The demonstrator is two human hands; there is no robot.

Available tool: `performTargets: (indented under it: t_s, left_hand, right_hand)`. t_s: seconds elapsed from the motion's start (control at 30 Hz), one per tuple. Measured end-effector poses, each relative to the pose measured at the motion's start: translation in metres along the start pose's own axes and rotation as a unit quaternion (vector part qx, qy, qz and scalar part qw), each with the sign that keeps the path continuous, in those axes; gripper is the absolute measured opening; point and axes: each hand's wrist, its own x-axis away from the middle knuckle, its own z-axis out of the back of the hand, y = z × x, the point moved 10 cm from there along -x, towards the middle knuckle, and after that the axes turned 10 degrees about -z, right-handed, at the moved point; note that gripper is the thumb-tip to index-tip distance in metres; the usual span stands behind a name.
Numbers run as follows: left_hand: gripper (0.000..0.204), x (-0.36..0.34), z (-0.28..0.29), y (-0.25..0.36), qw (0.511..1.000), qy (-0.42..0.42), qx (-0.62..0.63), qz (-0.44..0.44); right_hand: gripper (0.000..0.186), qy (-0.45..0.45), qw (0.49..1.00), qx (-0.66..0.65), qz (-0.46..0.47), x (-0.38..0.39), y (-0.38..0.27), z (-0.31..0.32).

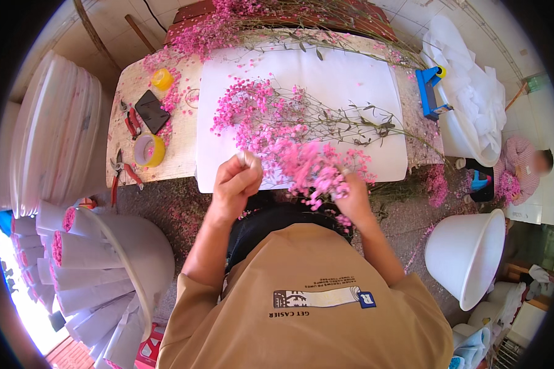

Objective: The person wraps a flower bouquet in paper, lays out fresh wrapping paper on the table, and arranges flower stems together by hand.

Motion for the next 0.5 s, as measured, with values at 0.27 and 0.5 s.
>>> performTargets:
  t_s: [0.27, 0.5]
  left_hand:
    - [0.034, 0.055, -0.012, -0.04, 0.84, -0.262, -0.471, 0.059]
    - [0.054, -0.02, -0.064, -0.076, 0.795, -0.227, -0.547, -0.132]
  right_hand:
    - [0.052, 0.0, 0.987, -0.16, -0.034, 0.019, 0.043, 0.12]
    - [0.054, -0.022, 0.979, -0.038, -0.201, 0.031, 0.022, 0.16]
